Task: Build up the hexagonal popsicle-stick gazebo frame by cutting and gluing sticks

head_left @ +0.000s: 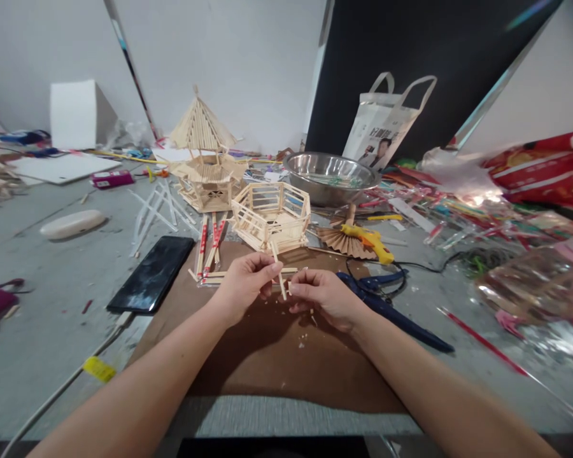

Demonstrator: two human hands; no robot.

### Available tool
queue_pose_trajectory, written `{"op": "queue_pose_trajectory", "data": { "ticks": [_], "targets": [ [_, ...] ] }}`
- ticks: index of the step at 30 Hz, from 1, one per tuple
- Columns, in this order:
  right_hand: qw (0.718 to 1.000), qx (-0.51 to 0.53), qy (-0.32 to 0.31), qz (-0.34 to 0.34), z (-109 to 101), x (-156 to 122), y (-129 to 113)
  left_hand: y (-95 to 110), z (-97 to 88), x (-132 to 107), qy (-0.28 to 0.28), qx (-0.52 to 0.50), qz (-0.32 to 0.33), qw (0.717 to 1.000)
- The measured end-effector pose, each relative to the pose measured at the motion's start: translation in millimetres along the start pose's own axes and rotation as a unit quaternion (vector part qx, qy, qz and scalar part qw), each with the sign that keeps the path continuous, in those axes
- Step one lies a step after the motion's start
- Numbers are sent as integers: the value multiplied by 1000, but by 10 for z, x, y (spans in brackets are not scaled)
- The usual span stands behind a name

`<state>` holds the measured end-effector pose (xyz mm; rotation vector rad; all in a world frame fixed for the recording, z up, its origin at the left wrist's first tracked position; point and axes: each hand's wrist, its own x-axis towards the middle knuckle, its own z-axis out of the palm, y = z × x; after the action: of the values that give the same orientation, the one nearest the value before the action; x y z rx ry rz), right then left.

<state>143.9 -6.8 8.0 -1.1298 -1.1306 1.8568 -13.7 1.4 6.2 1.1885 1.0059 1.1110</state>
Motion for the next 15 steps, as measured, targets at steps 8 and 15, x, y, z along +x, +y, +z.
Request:
{"op": "queue_pose_trajectory", "data": {
  "ticks": [8, 15],
  "targets": [
    [1000, -11, -11, -2, -4, 7, 34, 7, 5, 6, 5, 4, -2, 1000],
    [999, -27, -11, -12, 0, 11, 30, 11, 14, 3, 8, 3, -1, 1000]
  ]
}}
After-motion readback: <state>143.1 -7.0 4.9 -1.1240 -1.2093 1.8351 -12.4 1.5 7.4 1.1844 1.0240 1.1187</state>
